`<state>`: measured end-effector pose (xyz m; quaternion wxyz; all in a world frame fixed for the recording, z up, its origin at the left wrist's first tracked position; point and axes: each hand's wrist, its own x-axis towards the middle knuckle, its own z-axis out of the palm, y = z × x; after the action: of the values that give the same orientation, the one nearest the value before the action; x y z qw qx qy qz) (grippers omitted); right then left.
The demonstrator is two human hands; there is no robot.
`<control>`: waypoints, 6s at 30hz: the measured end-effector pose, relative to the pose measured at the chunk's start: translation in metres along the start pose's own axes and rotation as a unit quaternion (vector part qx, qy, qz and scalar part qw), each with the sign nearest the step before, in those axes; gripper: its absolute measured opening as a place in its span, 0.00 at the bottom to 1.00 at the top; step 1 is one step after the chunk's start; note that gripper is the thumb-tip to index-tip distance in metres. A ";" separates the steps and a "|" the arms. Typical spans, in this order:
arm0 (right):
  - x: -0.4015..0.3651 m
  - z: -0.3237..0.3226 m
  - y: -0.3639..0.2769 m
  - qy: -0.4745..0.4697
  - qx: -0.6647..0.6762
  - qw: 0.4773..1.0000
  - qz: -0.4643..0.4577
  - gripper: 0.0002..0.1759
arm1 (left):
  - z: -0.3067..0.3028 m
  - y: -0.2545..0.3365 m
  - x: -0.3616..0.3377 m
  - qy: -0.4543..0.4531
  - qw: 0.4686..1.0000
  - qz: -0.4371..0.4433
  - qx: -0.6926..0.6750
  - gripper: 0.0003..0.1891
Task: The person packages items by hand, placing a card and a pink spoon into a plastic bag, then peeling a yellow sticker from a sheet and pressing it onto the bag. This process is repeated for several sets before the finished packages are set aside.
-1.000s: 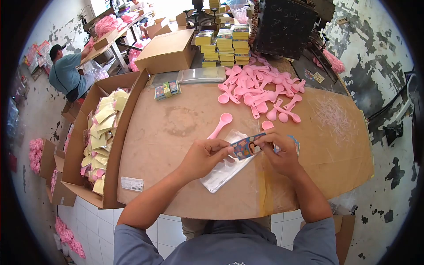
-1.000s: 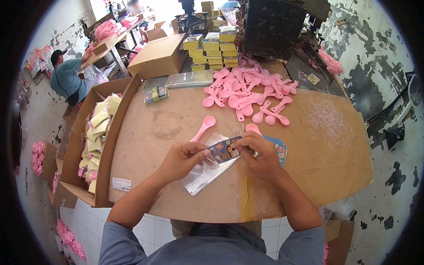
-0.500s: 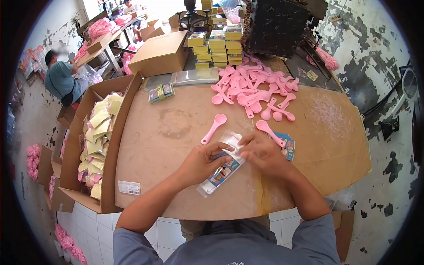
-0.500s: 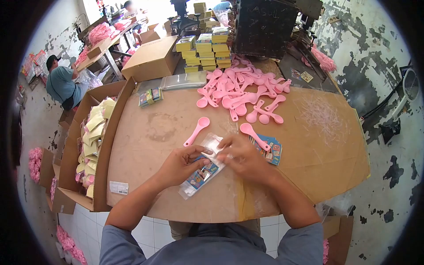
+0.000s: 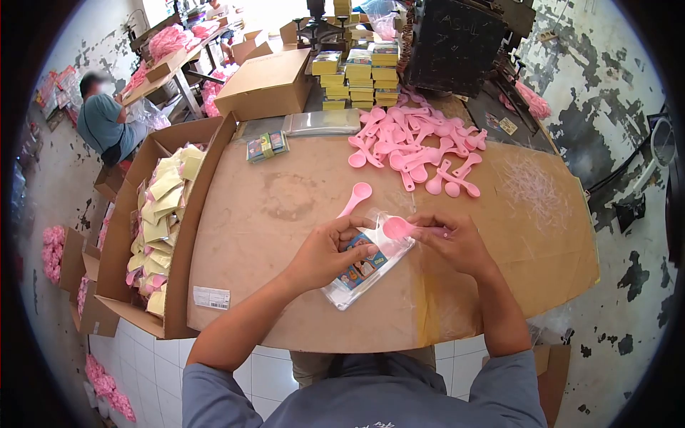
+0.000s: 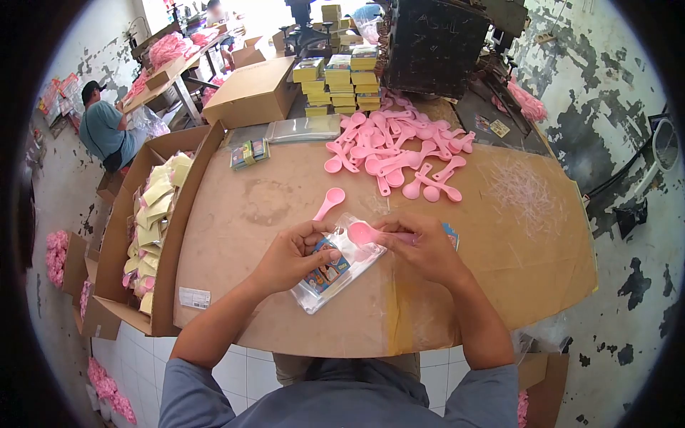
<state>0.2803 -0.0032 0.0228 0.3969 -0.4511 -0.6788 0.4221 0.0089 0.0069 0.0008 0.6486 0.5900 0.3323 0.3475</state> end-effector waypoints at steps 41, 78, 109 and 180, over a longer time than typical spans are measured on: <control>-0.003 0.019 -0.115 -0.012 -0.271 0.934 -0.234 0.05 | 0.010 0.025 -0.027 -0.089 0.961 0.240 0.107 0.23; -0.036 -0.217 0.060 0.392 -0.596 0.701 -0.009 0.26 | 0.009 0.015 -0.012 0.004 0.997 0.082 0.011 0.21; 0.010 0.015 0.003 -0.063 0.223 0.972 0.042 0.07 | 0.012 0.006 -0.008 0.077 0.995 0.070 -0.005 0.13; 0.013 -0.007 0.017 -0.021 -0.151 0.983 -0.101 0.13 | -0.013 -0.016 0.009 0.103 0.989 0.001 0.105 0.08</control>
<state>0.2881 0.0148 0.0111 0.3506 -0.4259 -0.7852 0.2815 0.0037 0.0205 -0.0169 0.5448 0.6167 0.4310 0.3703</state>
